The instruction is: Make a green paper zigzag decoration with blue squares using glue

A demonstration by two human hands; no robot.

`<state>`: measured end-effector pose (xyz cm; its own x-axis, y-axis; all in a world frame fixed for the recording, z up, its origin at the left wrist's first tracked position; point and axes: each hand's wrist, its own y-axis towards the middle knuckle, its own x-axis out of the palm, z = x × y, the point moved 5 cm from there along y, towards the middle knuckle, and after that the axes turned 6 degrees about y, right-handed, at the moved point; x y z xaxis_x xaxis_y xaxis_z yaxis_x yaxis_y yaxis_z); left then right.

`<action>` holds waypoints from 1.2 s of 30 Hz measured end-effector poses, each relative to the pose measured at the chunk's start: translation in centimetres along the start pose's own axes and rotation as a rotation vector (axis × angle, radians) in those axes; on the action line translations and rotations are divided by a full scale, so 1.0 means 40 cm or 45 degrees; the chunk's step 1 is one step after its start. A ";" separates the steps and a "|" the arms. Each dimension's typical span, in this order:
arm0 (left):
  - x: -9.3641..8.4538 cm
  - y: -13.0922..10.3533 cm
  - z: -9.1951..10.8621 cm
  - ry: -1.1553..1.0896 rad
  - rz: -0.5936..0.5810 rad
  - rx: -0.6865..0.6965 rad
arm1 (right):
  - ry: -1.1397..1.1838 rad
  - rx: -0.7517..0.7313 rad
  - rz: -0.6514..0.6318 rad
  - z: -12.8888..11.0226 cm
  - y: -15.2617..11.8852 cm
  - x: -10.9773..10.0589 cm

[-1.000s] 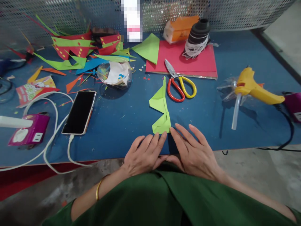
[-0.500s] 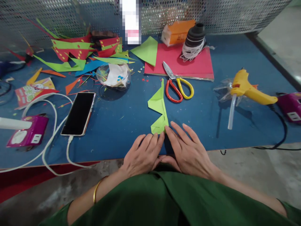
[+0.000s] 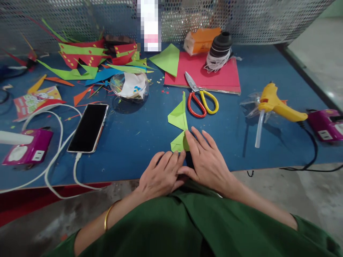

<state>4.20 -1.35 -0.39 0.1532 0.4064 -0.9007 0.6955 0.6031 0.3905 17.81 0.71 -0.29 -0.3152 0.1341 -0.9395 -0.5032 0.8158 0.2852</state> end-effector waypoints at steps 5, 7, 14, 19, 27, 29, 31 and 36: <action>0.001 -0.003 0.003 0.020 0.012 0.014 | 0.023 -0.154 0.014 -0.021 -0.056 -0.015; 0.001 -0.002 0.003 0.024 0.015 0.009 | -0.006 -0.222 -0.016 -0.026 -0.070 -0.017; 0.000 -0.002 0.004 0.053 0.033 -0.003 | -0.117 -0.222 -0.015 -0.031 -0.077 -0.028; 0.002 -0.005 0.003 0.044 0.024 -0.001 | -0.104 -0.240 0.009 -0.042 -0.070 -0.022; 0.000 -0.008 0.005 0.056 0.109 -0.039 | -0.167 -0.233 0.009 -0.042 -0.078 -0.033; 0.000 -0.008 0.005 0.052 0.109 -0.032 | -0.167 -0.229 0.018 -0.043 -0.079 -0.030; -0.001 -0.008 0.005 0.053 0.106 -0.031 | -0.173 -0.221 0.029 -0.043 -0.082 -0.026; -0.004 -0.009 0.004 0.067 0.100 -0.023 | -0.159 -0.141 0.074 -0.048 -0.089 -0.018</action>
<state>4.06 -1.75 -0.41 0.1698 0.4880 -0.8562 0.6697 0.5802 0.4635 18.28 -3.36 -0.28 -0.2476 0.2537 -0.9351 -0.5744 0.7388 0.3525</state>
